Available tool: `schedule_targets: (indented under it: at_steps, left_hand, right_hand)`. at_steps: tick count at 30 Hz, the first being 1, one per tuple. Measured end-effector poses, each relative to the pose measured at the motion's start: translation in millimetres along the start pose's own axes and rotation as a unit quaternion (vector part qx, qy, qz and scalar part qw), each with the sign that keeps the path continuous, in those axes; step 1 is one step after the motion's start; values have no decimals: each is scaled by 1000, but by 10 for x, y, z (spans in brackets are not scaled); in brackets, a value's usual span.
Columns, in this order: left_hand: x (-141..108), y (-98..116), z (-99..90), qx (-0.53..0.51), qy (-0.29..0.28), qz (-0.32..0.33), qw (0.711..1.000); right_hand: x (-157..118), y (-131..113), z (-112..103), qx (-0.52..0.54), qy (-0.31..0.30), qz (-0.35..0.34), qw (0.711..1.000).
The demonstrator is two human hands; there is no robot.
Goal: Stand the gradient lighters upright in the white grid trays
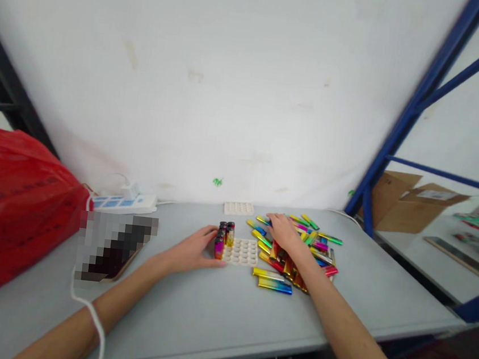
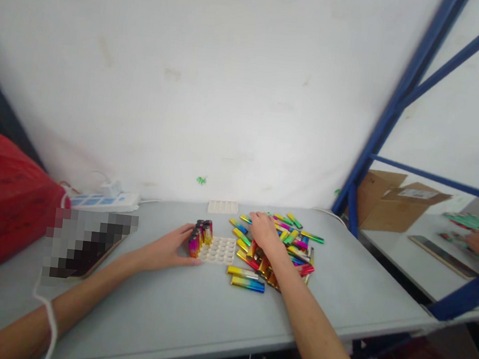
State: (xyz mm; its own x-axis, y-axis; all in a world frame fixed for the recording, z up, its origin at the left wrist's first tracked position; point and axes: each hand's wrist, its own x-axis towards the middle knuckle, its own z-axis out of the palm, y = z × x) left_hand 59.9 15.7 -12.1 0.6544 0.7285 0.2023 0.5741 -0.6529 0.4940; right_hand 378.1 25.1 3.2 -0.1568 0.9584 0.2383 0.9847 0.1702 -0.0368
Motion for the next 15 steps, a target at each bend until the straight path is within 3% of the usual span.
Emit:
schedule_targets:
  at_steps: [8, 12, 15]
  left_hand:
    - [-8, -20, 2, -4, 5, 17, 1000]
    - [-5, -3, -4, -2, 1, 14, 1000]
    - [-2, -3, -2, 0, 1, 9, 1000]
  right_hand:
    - [21, -57, -30, -21, -47, 26, 998]
    - [-7, -32, -44, 6, 0, 24, 1000]
    - [-2, -18, -65, 103, 71, 26, 992]
